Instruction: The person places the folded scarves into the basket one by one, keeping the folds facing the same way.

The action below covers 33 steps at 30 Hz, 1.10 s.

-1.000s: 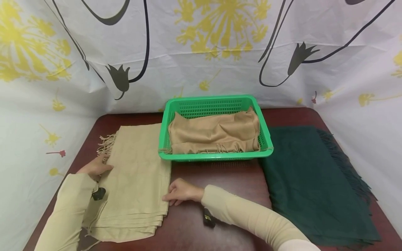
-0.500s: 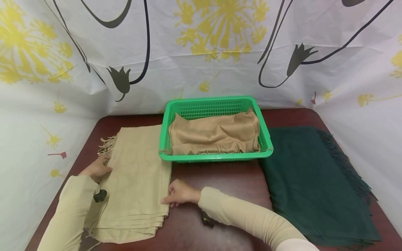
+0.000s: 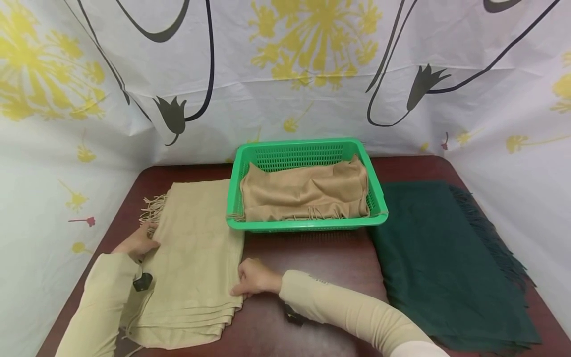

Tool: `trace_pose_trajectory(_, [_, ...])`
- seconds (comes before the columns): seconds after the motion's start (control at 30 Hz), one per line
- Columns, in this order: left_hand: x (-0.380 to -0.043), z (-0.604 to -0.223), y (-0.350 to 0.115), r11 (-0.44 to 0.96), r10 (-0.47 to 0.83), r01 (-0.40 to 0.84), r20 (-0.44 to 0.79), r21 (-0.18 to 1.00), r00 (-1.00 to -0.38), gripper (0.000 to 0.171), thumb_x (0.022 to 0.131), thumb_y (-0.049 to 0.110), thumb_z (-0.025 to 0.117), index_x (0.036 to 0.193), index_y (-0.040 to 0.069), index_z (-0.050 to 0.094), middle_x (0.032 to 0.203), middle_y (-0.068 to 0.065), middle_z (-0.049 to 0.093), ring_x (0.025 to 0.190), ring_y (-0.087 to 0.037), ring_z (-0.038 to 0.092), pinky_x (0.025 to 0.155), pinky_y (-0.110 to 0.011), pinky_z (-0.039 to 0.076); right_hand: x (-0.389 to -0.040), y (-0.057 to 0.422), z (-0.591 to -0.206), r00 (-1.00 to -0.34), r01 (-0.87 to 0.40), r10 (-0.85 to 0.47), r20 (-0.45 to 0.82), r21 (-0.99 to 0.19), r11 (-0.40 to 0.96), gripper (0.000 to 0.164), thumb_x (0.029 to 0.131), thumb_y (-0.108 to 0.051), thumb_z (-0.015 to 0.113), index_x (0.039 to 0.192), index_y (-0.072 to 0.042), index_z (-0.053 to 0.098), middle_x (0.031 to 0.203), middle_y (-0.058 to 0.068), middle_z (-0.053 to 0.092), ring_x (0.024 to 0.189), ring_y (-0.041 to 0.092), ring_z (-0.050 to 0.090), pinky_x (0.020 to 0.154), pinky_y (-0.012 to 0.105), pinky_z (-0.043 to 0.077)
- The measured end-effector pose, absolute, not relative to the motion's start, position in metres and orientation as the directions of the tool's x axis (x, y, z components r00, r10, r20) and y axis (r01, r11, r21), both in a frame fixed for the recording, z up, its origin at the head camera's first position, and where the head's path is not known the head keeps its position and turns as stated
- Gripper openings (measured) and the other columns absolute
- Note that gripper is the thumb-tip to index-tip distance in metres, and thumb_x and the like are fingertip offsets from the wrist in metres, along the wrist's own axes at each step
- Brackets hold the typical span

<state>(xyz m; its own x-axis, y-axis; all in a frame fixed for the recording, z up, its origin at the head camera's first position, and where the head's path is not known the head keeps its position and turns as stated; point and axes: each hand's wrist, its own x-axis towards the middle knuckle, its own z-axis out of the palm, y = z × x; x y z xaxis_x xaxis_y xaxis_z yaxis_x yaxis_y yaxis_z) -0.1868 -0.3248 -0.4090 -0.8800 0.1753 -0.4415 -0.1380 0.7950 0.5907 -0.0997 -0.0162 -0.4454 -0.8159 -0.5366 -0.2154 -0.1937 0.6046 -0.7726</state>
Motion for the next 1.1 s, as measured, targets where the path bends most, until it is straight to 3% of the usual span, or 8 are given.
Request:
trace_pose_trajectory(0.1, [-0.184, -0.409, -0.325, 0.804, 0.211, -0.085, -0.415, 0.589, -0.885, 0.055, 0.082, -0.003, 0.051, 0.123, -0.016, 0.017, 0.095, -0.033, 0.041, 0.077, -0.032, 0.051, 0.058, -0.039, 0.048, -0.099, -0.017, -0.444, -0.796, -0.197, -0.553, -0.245, -0.759, 0.620, 0.034, 0.072, -0.017, 0.073, 0.048, -0.010, 0.050, 0.040, -0.003, 0.053, 0.034, 0.005, 0.050, 0.038, 0.015, 0.041])
trace_pose_trajectory(0.2, [-0.181, -0.411, -0.326, 0.804, 0.245, -0.046, -0.400, 0.593, -0.883, 0.054, 0.082, -0.004, 0.052, 0.122, -0.016, 0.019, 0.094, -0.033, 0.043, 0.078, -0.031, 0.052, 0.058, -0.037, 0.047, -0.098, -0.016, -0.444, -0.776, -0.187, -0.569, -0.273, -0.762, 0.620, 0.033, 0.072, -0.014, 0.073, 0.047, -0.007, 0.051, 0.040, 0.000, 0.054, 0.034, 0.006, 0.051, 0.038, 0.016, 0.042])
trace_pose_trajectory(0.33, [-0.177, -0.413, -0.326, 0.807, 0.255, -0.031, -0.395, 0.590, -0.883, 0.055, 0.080, -0.005, 0.053, 0.123, -0.016, 0.019, 0.097, -0.034, 0.043, 0.083, -0.034, 0.050, 0.062, -0.037, 0.046, -0.097, -0.015, -0.444, -0.759, -0.201, -0.588, -0.280, -0.757, 0.621, 0.033, 0.073, -0.013, 0.072, 0.048, -0.006, 0.052, 0.040, 0.001, 0.054, 0.033, 0.006, 0.051, 0.038, 0.016, 0.042])
trace_pose_trajectory(0.57, [-0.165, -0.413, -0.324, 0.844, 0.234, 0.000, -0.369, 0.537, -0.900, 0.055, 0.080, -0.001, 0.056, 0.122, -0.014, 0.024, 0.108, -0.040, 0.039, 0.098, -0.049, 0.043, 0.075, -0.049, 0.042, -0.099, -0.007, -0.445, -0.747, -0.238, -0.603, -0.279, -0.735, 0.635, 0.034, 0.073, -0.013, 0.072, 0.048, -0.007, 0.049, 0.040, 0.001, 0.054, 0.034, 0.007, 0.052, 0.038, 0.016, 0.043])
trace_pose_trajectory(0.8, [-0.147, -0.413, -0.317, 0.854, 0.169, -0.036, -0.341, 0.519, -0.925, 0.053, 0.079, 0.001, 0.057, 0.120, -0.011, 0.027, 0.097, -0.032, 0.046, 0.085, -0.039, 0.050, 0.066, -0.044, 0.044, -0.101, 0.006, -0.445, -0.724, -0.224, -0.625, -0.293, -0.757, 0.614, 0.034, 0.072, -0.009, 0.071, 0.048, -0.007, 0.048, 0.040, 0.003, 0.054, 0.034, 0.009, 0.053, 0.038, 0.018, 0.044])
trace_pose_trajectory(0.93, [-0.135, -0.415, -0.313, 0.852, 0.134, -0.071, -0.347, 0.519, -0.928, 0.049, 0.078, 0.002, 0.058, 0.116, -0.009, 0.029, 0.086, -0.021, 0.044, 0.073, -0.027, 0.046, 0.059, -0.036, 0.041, -0.100, 0.017, -0.445, -0.715, -0.228, -0.638, -0.286, -0.767, 0.599, 0.037, 0.072, -0.008, 0.071, 0.045, -0.007, 0.046, 0.040, 0.004, 0.054, 0.034, 0.008, 0.052, 0.037, 0.019, 0.043])
trace_pose_trajectory(1.1, [-0.121, -0.417, -0.307, 0.838, 0.130, -0.079, -0.339, 0.540, -0.932, 0.046, 0.078, 0.002, 0.059, 0.113, -0.007, 0.029, 0.081, -0.015, 0.043, 0.068, -0.024, 0.044, 0.055, -0.033, 0.039, -0.100, 0.031, -0.444, -0.712, -0.208, -0.642, -0.285, -0.787, 0.581, 0.037, 0.072, -0.006, 0.070, 0.046, -0.008, 0.044, 0.040, 0.006, 0.053, 0.034, 0.010, 0.052, 0.037, 0.020, 0.044])
